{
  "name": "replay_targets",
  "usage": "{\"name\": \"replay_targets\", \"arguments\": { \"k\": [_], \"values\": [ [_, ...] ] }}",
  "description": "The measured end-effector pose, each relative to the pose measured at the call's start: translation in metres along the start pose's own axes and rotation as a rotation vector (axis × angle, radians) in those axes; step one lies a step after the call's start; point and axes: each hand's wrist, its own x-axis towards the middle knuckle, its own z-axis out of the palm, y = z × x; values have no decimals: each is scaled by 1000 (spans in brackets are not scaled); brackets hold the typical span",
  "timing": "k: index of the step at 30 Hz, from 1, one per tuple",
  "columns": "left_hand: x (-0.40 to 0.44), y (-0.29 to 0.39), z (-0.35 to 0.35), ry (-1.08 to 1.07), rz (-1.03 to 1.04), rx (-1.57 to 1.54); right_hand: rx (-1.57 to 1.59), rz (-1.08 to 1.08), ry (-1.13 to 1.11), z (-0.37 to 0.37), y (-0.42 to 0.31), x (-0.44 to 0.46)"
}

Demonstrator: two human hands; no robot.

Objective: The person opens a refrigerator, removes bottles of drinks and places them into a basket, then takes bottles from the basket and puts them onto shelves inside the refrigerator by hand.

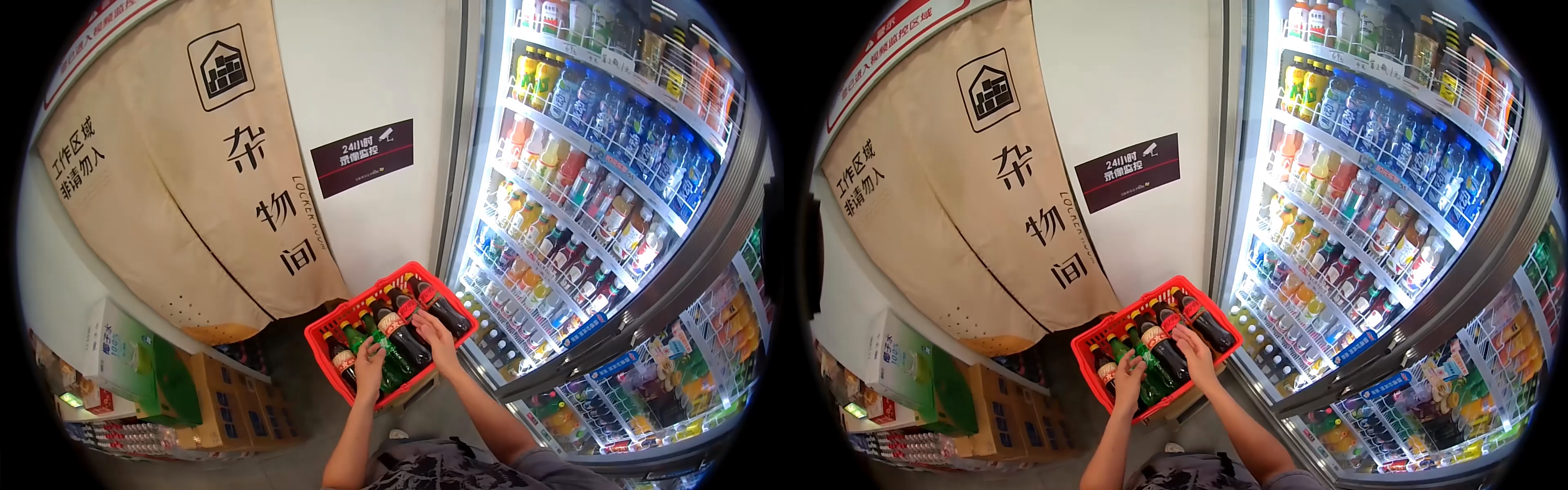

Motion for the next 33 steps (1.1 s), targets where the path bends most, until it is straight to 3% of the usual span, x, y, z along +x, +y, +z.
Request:
{"name": "replay_targets", "arguments": {
  "k": [10, 12, 19, 24, 26, 28, 30, 33],
  "values": [
    [31, -12, 0, 18, -128, -26, -118, 97, 0, 3, 18, 21],
    [37, -18, 4, 13, -148, -14, -238, 197, -13, 0, 25, 26],
    [33, -25, 26, 3, -310, -124, -539, 222, -46, 7, 13, 36],
    [33, -29, 45, 75, -257, -135, -560, 182, -110, 2, 7, 43],
    [32, -29, 51, 120, -254, -117, -782, 269, -177, 7, -19, 42],
    [30, -33, 53, 160, -209, -198, -799, 95, -175, -4, 7, 49],
    [31, -43, 50, 181, -216, -217, -898, 225, -298, -7, -1, 58],
    [35, -47, 50, 258, -222, -240, -947, 160, -332, -14, 20, 57]
  ]
}}
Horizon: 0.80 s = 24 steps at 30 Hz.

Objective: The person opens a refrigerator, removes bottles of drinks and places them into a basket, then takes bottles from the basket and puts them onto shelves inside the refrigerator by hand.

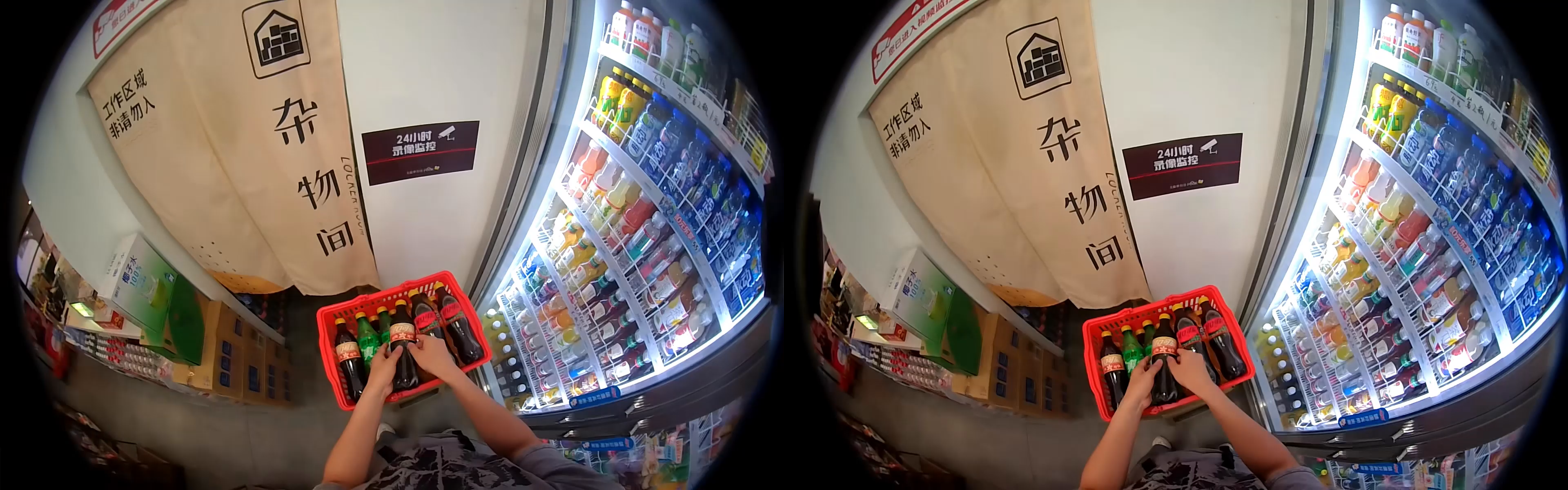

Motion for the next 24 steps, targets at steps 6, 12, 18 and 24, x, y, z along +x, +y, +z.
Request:
{"name": "replay_targets", "arguments": {
  "k": [6, 12, 18, 24],
  "values": [
    [-7, 13, -6, -149, -129, -30, -106, -112, 40, 23, 26, 0],
    [-18, 20, -5, -136, -106, -10, -99, -176, 77, 22, 19, -13],
    [-20, 11, -14, -138, -8, -73, 134, -61, 78, 35, 11, -26],
    [-20, 22, -24, -104, 139, -61, 452, 38, 52, 41, 0, -24]
  ]
}}
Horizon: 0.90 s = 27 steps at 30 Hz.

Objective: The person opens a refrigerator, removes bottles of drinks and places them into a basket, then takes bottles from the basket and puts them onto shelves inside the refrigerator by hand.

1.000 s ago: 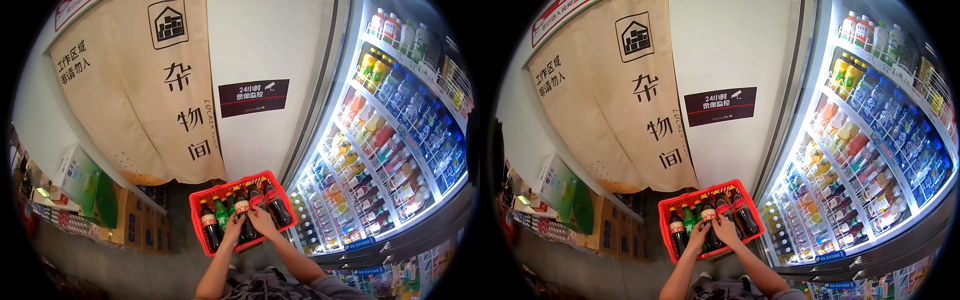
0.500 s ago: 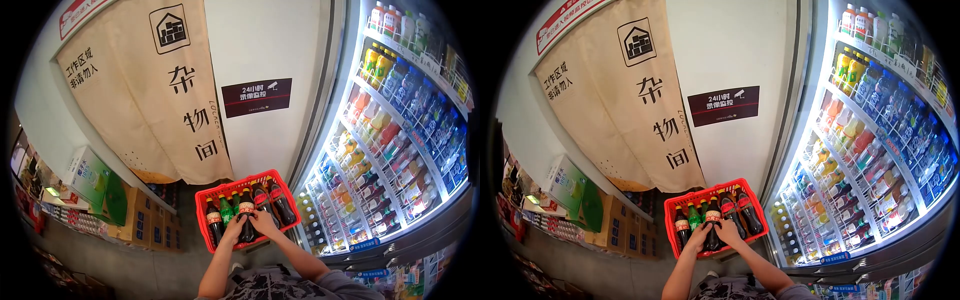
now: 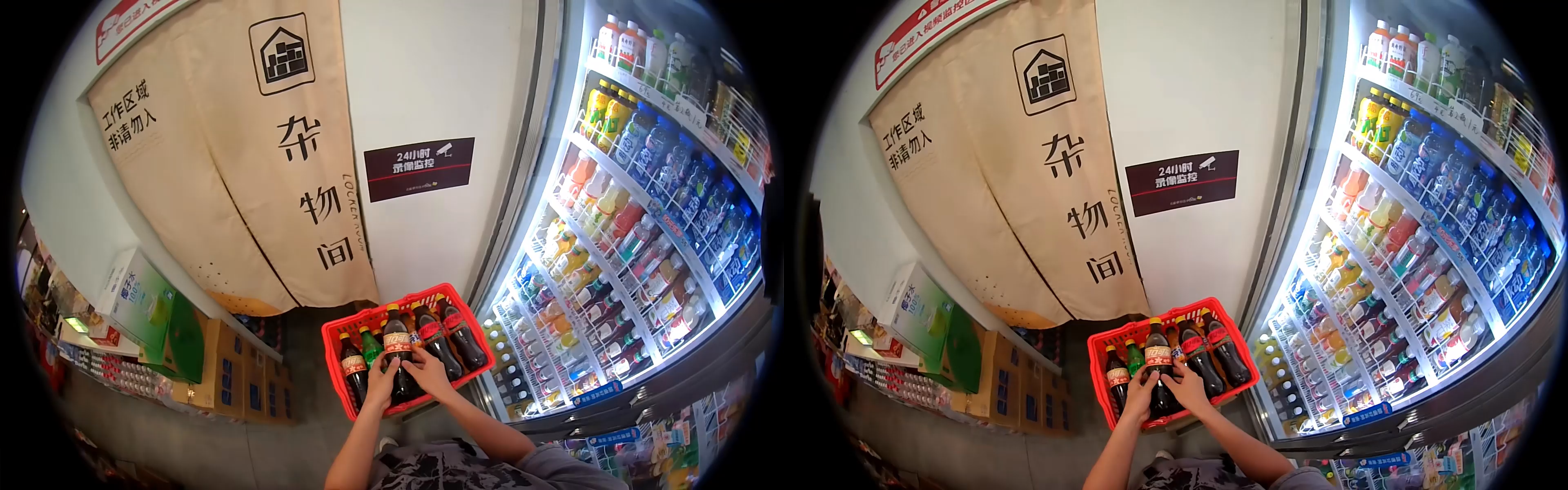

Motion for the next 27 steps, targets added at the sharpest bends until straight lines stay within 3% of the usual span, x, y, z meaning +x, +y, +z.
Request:
{"name": "replay_targets", "arguments": {
  "k": [5, 7, 9, 13, 27],
  "values": [
    [-14, 16, 10, -56, 53, -157, 262, 107, -147, -4, -21, -9],
    [-18, 23, 13, -92, 34, -163, 306, 60, -130, -3, -14, -11],
    [-20, 25, 18, -144, 152, -108, 283, 33, -98, -7, -12, -12],
    [-21, 44, 26, -284, 121, -67, 393, -30, -63, -21, -38, -26],
    [-47, 32, 104, -767, -14, 41, 432, -127, 445, -80, -48, -116]
  ]
}}
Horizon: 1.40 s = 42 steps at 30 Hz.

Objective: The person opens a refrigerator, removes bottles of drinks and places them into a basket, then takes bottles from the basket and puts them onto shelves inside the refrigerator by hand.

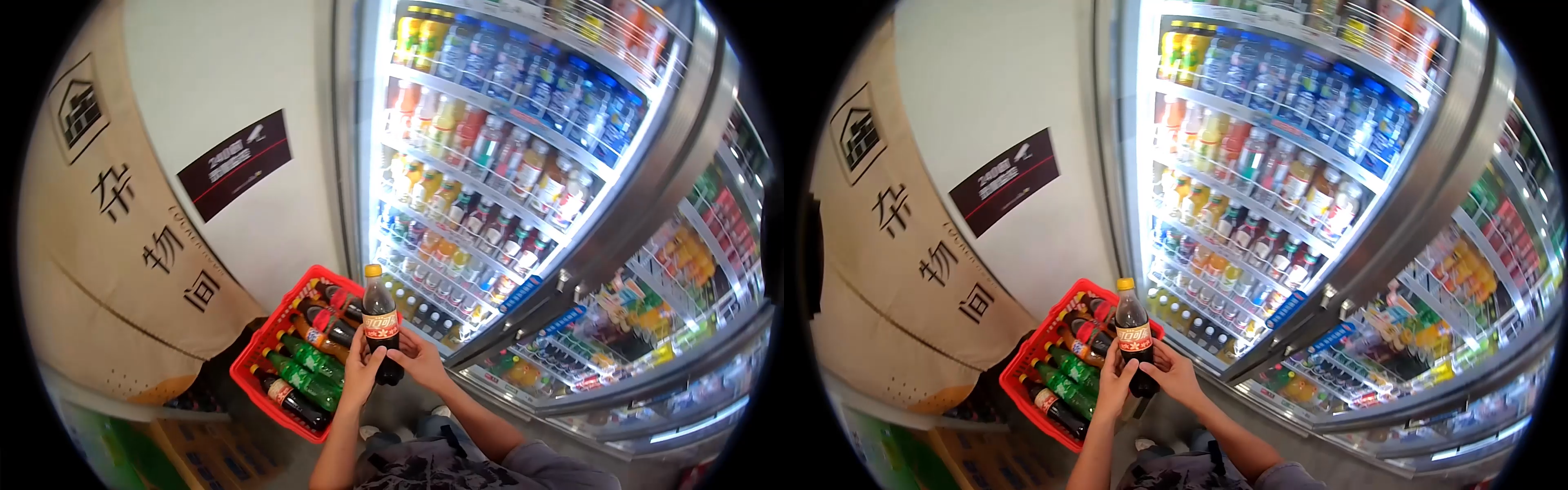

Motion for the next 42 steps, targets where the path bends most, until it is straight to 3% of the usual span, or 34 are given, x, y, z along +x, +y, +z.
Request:
{"name": "replay_targets", "arguments": {
  "k": [4, 6, 10, 14, 16, 18, 20, 22, 26, 28, 29, 30, 32, 40, 42],
  "values": [
    [13, -7, 46, -186, -14, -3, -74, -101, 151, -42, -23, -21],
    [24, -17, 69, -294, -97, -63, -342, -49, 194, -68, -53, -34],
    [28, -35, 128, -364, -205, -100, -620, -208, 279, -126, -84, -57],
    [30, -59, 180, -471, -165, -125, -681, -274, 387, -178, -93, -82],
    [29, -71, 202, -489, -166, -124, -664, -421, 533, -200, -99, -88],
    [27, -82, 217, -499, -172, -118, -538, -310, 779, -219, -111, -100],
    [28, -92, 230, -505, -155, -112, -573, -456, 1036, -246, -109, -105],
    [31, -106, 238, -510, -143, -91, -651, -485, 1101, -276, -105, -107],
    [25, -107, 258, -504, -133, -93, -793, -467, 1038, -301, -100, -98],
    [22, -106, 261, -498, -130, -90, -694, -67, 910, -298, -111, -92],
    [22, -105, 262, -496, -129, -79, -640, -91, 876, -308, -101, -85],
    [26, -105, 259, -537, -136, -53, -188, -210, 803, -305, -100, -72],
    [30, -107, 259, -555, -166, -60, -90, -156, 784, -309, -97, -67],
    [26, -85, 249, -632, -197, -1, 12, -185, 892, -304, -91, -56],
    [24, -78, 237, -659, -209, 8, -41, -164, 1060, -296, -88, -51]
  ]
}}
